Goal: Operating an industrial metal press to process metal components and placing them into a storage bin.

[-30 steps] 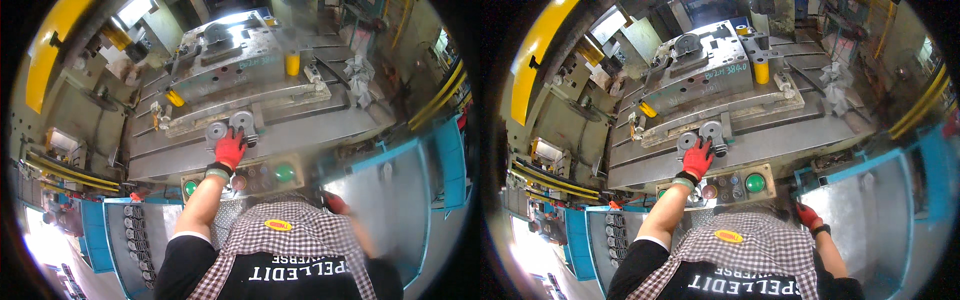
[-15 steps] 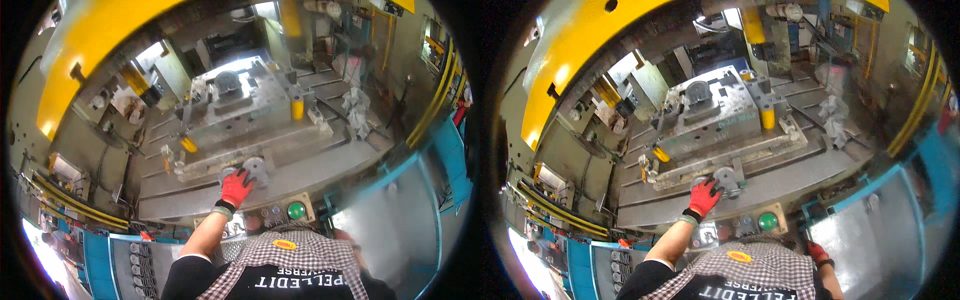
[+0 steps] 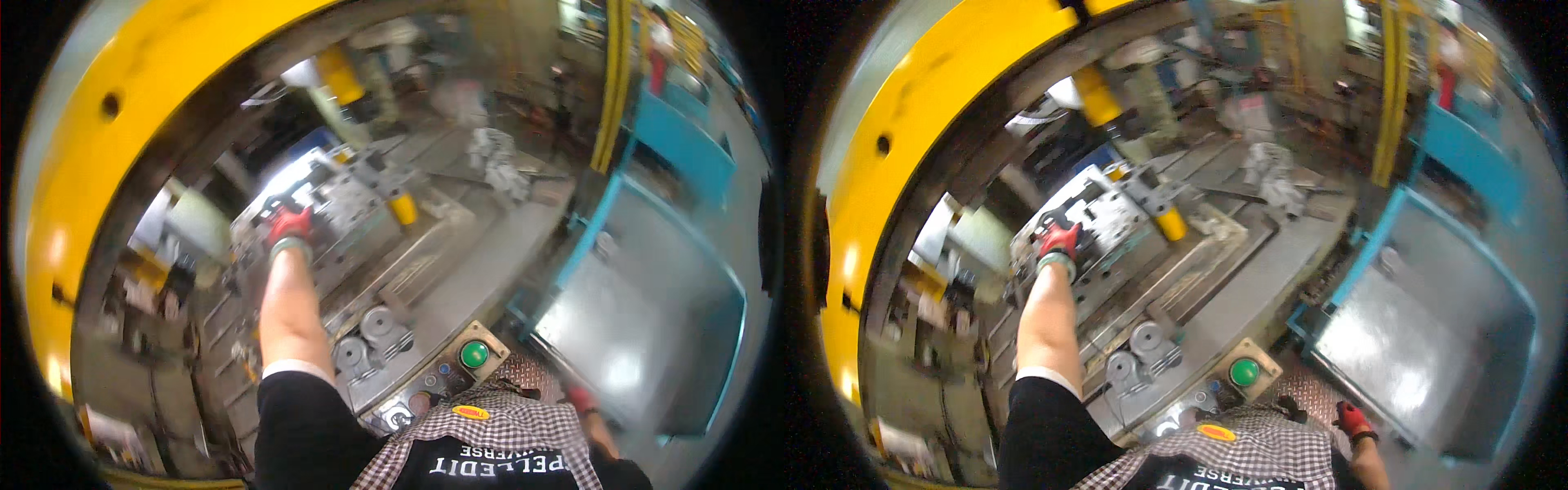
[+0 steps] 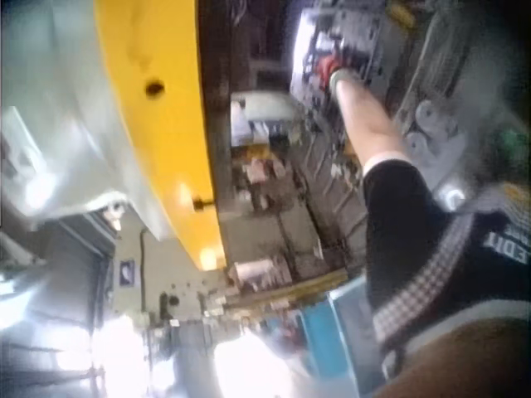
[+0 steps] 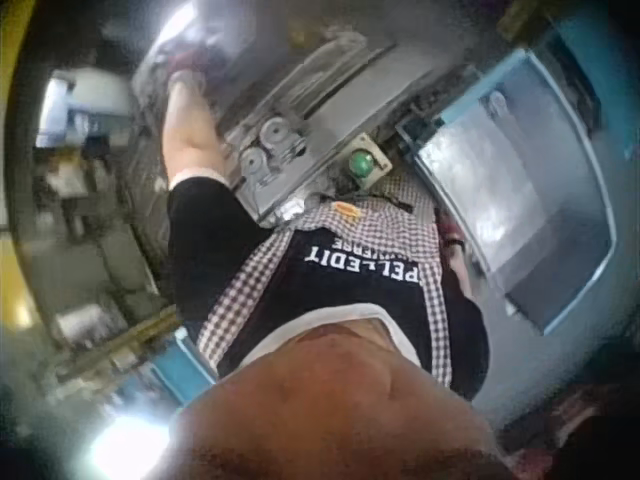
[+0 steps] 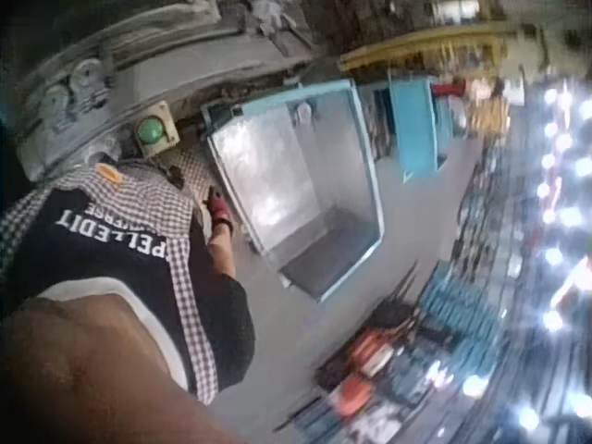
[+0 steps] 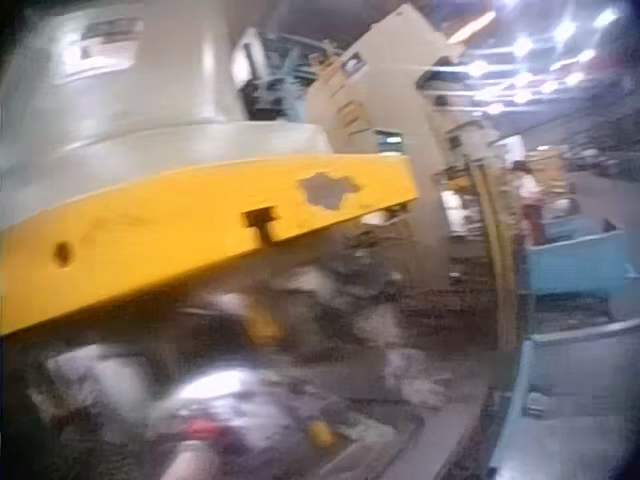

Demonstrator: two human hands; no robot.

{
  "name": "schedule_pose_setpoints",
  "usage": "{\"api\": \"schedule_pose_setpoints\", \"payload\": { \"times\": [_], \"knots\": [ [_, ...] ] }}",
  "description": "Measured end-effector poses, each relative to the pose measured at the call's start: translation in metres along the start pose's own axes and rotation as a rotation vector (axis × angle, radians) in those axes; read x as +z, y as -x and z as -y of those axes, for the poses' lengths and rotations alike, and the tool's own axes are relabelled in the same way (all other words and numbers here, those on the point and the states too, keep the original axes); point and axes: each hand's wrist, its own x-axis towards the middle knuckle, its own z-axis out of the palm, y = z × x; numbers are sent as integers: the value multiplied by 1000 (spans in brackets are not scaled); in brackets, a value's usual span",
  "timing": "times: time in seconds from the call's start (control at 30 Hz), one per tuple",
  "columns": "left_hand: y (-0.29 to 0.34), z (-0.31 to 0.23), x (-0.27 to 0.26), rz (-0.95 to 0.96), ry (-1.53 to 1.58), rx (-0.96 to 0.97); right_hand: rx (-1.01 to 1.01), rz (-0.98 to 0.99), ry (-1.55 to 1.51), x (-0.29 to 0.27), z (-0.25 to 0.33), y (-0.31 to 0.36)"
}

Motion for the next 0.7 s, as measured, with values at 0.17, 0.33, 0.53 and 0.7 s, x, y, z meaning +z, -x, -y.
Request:
{"api": "schedule_pose_setpoints", "payload": {
  "times": [0.17,0.33,0.53,0.7],
  "knots": [
    [-37,-7,20,22,62,-136,857,-73,-1077,2,52,87],
    [-68,38,-7,66,891,134,1053,-70,-1364,43,31,128],
    [39,97,-42,475,1707,354,615,-203,-993,-60,86,94],
    [166,137,16,356,659,769,964,-24,-1399,22,-17,39]
  ]
}}
